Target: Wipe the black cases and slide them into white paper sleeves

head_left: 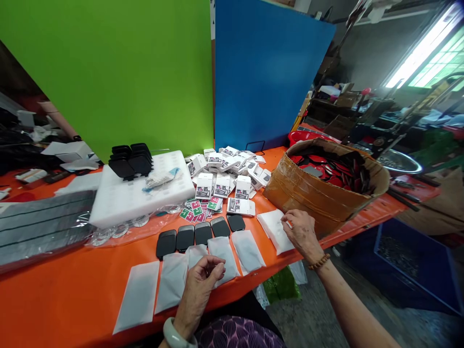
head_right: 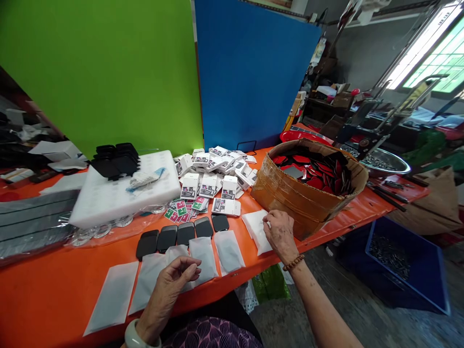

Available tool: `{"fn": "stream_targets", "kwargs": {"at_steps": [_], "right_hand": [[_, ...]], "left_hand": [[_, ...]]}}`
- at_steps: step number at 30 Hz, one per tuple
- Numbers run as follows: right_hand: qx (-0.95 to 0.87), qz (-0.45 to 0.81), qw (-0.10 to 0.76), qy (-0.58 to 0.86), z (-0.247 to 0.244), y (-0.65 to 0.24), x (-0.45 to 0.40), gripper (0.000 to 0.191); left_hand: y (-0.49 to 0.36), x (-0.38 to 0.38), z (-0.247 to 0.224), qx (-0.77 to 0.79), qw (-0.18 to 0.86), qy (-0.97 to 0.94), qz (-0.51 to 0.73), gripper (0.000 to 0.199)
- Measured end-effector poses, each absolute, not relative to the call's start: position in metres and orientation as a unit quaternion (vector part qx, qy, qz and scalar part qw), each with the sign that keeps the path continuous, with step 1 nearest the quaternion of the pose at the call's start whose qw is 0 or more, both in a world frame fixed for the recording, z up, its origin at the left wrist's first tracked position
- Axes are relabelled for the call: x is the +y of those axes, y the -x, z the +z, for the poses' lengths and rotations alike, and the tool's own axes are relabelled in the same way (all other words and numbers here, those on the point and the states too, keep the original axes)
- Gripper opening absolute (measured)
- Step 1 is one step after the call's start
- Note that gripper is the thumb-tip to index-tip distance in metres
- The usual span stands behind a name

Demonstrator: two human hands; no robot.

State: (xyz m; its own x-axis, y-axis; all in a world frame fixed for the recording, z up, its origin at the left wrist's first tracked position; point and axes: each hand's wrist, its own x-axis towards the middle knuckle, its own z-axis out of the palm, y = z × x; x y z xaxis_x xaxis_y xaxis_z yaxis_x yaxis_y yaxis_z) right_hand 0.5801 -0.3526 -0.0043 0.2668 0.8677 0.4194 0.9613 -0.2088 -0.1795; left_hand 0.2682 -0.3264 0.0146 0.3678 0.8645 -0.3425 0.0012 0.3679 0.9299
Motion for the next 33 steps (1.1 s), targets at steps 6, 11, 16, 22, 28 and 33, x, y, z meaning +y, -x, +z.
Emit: {"fn": "stream_targets", "kwargs": {"at_steps": [6, 11, 16, 22, 28, 33], "right_hand": [[-0.612, -0.09, 0.123, 0.776, -0.032, -0.595, -0.35, 0.015], [-0.602, -0.078, 0.124, 0.785, -0.031, -0.593, -0.344, 0.012], [-0.577, -0.105, 0.23, 0.777, -0.024, -0.592, -0.353, 0.008], [-0.55, -0.119, 0.367, 0.741, 0.01, -0.566, -0.376, 0.007], [-0.577, -0.064, 0.461, 0.671, 0.022, -0.488, -0.374, 0.007], [-0.617, 0.018, 0.503, 0.605, 0.008, -0.422, -0.363, 0.011]], "left_hand": [[-0.265, -0.328, 0.007, 0.477, 0.681, -0.456, 0.316, 0.038], [-0.269, -0.329, 0.011, 0.478, 0.688, -0.447, 0.313, 0.039], [-0.269, -0.327, 0.006, 0.477, 0.687, -0.45, 0.313, 0.041], [-0.278, -0.323, 0.004, 0.461, 0.7, -0.464, 0.287, 0.046], [-0.293, -0.324, 0.018, 0.406, 0.725, -0.466, 0.306, 0.059], [-0.285, -0.321, 0.029, 0.425, 0.695, -0.464, 0.348, 0.047]]}}
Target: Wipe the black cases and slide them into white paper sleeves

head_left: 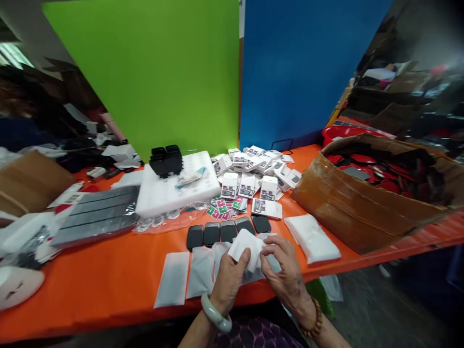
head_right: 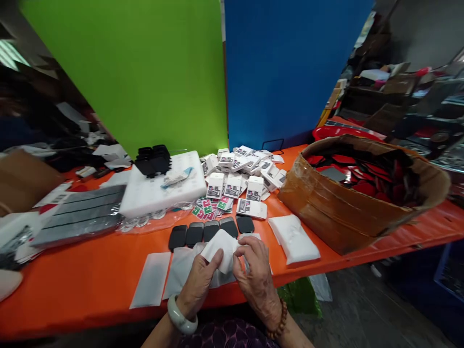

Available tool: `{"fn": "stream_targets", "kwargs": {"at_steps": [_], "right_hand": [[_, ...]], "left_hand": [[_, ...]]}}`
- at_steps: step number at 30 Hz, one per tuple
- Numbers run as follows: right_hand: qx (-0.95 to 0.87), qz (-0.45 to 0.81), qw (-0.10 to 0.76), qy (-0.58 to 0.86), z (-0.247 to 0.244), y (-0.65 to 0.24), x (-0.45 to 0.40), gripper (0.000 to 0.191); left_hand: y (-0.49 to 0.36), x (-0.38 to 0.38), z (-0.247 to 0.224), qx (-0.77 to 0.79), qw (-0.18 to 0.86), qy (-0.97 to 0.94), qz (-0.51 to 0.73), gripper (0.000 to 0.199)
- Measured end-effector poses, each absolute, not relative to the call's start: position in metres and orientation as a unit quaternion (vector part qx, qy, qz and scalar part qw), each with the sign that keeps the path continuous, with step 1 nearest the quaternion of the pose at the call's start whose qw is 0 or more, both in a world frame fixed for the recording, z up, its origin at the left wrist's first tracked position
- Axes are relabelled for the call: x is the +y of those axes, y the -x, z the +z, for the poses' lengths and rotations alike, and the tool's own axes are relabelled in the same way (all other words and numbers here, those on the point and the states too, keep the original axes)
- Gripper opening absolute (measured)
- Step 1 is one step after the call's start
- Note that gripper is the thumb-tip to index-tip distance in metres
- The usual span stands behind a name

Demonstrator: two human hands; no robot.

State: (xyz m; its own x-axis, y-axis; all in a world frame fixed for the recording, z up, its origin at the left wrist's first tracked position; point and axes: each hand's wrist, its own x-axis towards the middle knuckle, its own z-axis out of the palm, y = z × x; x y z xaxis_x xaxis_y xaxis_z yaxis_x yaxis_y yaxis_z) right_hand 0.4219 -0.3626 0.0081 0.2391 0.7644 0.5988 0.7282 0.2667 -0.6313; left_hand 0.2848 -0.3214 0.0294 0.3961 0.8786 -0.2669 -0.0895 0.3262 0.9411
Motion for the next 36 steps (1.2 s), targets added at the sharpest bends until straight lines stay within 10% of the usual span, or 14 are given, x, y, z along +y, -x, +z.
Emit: {"fn": "stream_targets", "kwargs": {"at_steps": [4, 12, 36], "right_hand": [[-0.612, 0.17, 0.518, 0.573, 0.012, -0.404, -0.346, 0.002], [-0.47, 0.647, 0.45, 0.398, 0.033, -0.383, -0.304, 0.043], [-0.295, 0.696, 0.533, 0.38, 0.027, -0.358, -0.271, 0.027]], "left_hand": [[-0.257, -0.315, 0.034, 0.48, 0.637, -0.467, 0.381, 0.037], [-0.21, -0.312, 0.048, 0.451, 0.677, -0.483, 0.326, 0.03], [-0.156, -0.323, 0.018, 0.513, 0.662, -0.286, 0.465, 0.044]]}}
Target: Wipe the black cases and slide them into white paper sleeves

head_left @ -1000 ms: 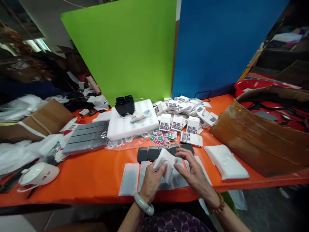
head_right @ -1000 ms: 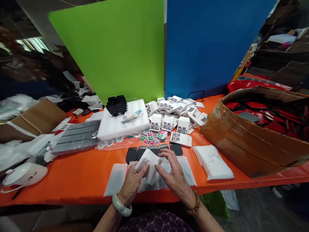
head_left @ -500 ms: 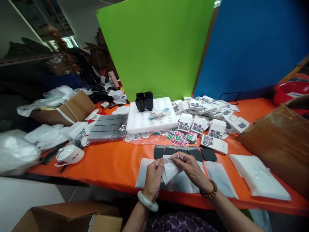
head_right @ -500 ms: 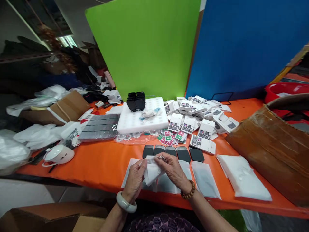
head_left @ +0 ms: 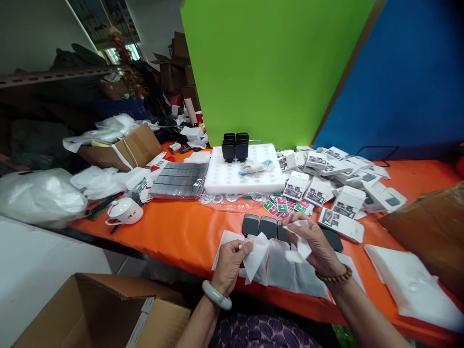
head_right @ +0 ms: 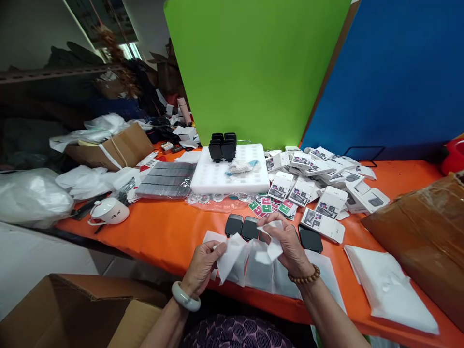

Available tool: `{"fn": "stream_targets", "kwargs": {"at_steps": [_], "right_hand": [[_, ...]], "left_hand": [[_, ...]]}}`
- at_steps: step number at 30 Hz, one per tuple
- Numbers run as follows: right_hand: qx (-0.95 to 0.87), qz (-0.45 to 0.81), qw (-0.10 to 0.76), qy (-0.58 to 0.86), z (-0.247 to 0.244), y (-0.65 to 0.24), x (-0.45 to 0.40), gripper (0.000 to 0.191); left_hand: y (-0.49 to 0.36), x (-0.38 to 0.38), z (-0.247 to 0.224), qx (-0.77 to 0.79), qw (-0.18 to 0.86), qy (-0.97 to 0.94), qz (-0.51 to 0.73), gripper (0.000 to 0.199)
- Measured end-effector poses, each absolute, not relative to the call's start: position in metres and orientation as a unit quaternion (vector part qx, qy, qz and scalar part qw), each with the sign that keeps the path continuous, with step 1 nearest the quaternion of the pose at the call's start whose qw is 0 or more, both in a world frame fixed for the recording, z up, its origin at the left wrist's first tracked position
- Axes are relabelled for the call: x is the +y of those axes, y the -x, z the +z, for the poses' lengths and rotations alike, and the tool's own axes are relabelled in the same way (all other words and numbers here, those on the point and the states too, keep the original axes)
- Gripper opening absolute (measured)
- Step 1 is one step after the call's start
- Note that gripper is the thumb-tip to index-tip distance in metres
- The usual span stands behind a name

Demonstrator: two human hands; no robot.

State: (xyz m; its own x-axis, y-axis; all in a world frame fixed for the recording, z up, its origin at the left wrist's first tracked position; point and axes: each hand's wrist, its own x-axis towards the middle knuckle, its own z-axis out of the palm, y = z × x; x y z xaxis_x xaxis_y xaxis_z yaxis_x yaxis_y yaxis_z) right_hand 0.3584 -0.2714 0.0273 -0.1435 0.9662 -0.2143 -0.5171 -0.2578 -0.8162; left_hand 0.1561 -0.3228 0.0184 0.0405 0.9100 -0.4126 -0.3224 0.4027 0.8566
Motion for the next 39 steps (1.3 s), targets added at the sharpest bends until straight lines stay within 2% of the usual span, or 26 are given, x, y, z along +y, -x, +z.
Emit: {"fn": "stream_targets", "kwargs": {"at_steps": [3, 6, 9, 13, 19, 21, 25, 31, 35, 39], "right_hand": [[-0.384, 0.717, 0.455, 0.362, 0.029, -0.357, -0.276, 0.019], [-0.478, 0.71, 0.365, 0.365, 0.029, -0.348, -0.281, 0.029], [-0.553, 0.68, 0.31, 0.368, 0.029, -0.338, -0.285, 0.036], [-0.567, 0.66, 0.302, 0.39, 0.021, -0.325, -0.289, 0.032], [-0.593, 0.654, 0.287, 0.372, 0.001, -0.315, -0.299, 0.045], [-0.598, 0.651, 0.27, 0.381, -0.003, -0.314, -0.303, 0.047], [-0.589, 0.657, 0.267, 0.389, -0.006, -0.314, -0.307, 0.048], [-0.586, 0.671, 0.26, 0.372, -0.006, -0.318, -0.302, 0.047], [-0.65, 0.603, 0.23, 0.401, -0.003, -0.326, -0.279, 0.039], [-0.753, 0.387, 0.205, 0.492, -0.005, -0.325, -0.24, 0.019]], "left_hand": [[-0.155, -0.324, 0.016, 0.502, 0.679, -0.313, 0.435, 0.045], [-0.154, -0.326, 0.015, 0.506, 0.679, -0.34, 0.41, 0.047], [-0.151, -0.327, 0.016, 0.509, 0.671, -0.359, 0.401, 0.049], [-0.151, -0.329, 0.018, 0.505, 0.67, -0.355, 0.412, 0.048], [-0.154, -0.329, 0.018, 0.518, 0.643, -0.255, 0.504, 0.043], [-0.154, -0.329, 0.017, 0.503, 0.662, -0.224, 0.509, 0.043], [-0.152, -0.332, 0.011, 0.461, 0.719, -0.207, 0.477, 0.048], [-0.135, -0.337, 0.007, 0.458, 0.746, -0.285, 0.39, 0.046], [-0.119, -0.333, 0.018, 0.51, 0.661, -0.437, 0.334, 0.032], [-0.116, -0.327, 0.028, 0.575, 0.499, -0.579, 0.294, 0.018]]}}
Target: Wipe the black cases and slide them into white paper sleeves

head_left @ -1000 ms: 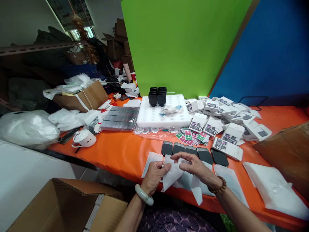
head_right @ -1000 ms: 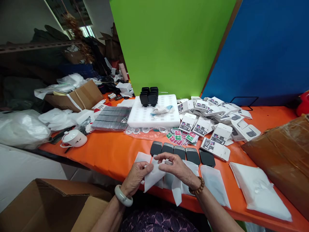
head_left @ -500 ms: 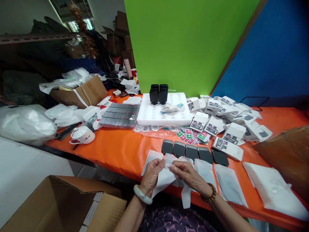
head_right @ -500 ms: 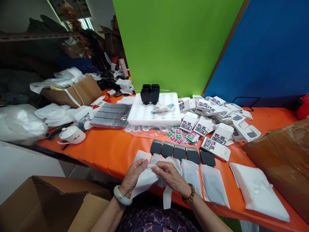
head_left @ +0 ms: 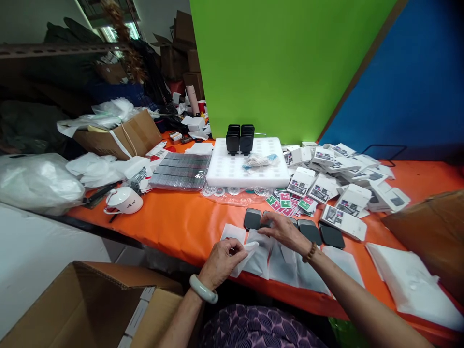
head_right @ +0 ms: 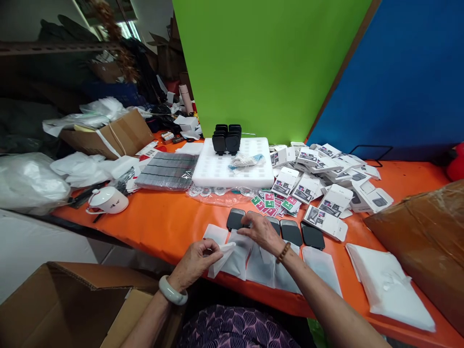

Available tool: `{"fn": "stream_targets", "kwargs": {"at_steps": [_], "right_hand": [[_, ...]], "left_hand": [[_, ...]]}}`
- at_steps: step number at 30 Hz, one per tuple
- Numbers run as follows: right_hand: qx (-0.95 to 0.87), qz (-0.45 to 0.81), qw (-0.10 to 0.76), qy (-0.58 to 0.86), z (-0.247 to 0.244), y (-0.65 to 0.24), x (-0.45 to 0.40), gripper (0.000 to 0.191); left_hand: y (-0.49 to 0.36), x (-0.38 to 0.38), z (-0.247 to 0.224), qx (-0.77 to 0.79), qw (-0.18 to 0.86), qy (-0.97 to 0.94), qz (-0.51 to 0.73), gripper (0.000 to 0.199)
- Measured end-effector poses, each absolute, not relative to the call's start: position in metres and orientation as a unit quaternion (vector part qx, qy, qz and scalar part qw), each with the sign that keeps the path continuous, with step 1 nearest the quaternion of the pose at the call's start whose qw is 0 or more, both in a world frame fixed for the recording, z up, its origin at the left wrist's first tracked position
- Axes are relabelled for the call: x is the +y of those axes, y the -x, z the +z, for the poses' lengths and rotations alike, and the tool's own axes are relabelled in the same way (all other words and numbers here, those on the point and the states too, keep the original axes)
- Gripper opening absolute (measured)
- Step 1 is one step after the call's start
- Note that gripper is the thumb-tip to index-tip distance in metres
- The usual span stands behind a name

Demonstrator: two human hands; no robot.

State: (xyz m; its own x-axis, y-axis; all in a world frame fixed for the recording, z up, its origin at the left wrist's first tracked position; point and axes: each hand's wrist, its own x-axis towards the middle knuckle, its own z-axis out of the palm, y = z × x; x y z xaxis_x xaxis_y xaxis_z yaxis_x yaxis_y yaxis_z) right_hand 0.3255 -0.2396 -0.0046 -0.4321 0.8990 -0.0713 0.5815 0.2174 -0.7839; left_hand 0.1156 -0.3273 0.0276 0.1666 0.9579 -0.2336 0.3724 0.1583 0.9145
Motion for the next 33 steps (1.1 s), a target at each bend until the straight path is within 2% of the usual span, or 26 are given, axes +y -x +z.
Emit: {"fn": "stream_targets", "kwargs": {"at_steps": [3, 7, 16, 21, 22, 25, 28, 33], "right_hand": [[-0.809, 0.265, 0.104, 0.515, -0.009, -0.317, -0.212, 0.026], [-0.841, 0.209, -0.003, 0.5, -0.013, -0.303, -0.19, 0.033], [-0.822, 0.262, -0.04, 0.504, -0.009, -0.296, -0.17, 0.035], [-0.805, 0.324, 0.003, 0.497, -0.009, -0.3, -0.166, 0.045], [-0.802, 0.335, 0.015, 0.495, -0.009, -0.301, -0.165, 0.043], [-0.792, 0.374, 0.037, 0.481, -0.008, -0.305, -0.165, 0.021], [-0.781, 0.394, 0.067, 0.479, -0.003, -0.311, -0.17, 0.017], [-0.68, 0.547, 0.266, 0.409, 0.025, -0.324, -0.2, 0.024]], "left_hand": [[-0.118, -0.326, 0.03, 0.579, 0.439, -0.633, 0.268, 0.013], [-0.118, -0.327, 0.028, 0.562, 0.384, -0.688, 0.25, 0.009], [-0.115, -0.324, 0.022, 0.565, 0.353, -0.71, 0.226, 0.007], [-0.115, -0.323, 0.021, 0.566, 0.358, -0.703, 0.239, 0.007], [-0.115, -0.323, 0.021, 0.565, 0.36, -0.701, 0.243, 0.007], [-0.114, -0.322, 0.021, 0.561, 0.365, -0.698, 0.254, 0.008], [-0.112, -0.32, 0.02, 0.554, 0.375, -0.692, 0.27, 0.009], [-0.113, -0.32, 0.023, 0.532, 0.396, -0.692, 0.285, 0.008]]}}
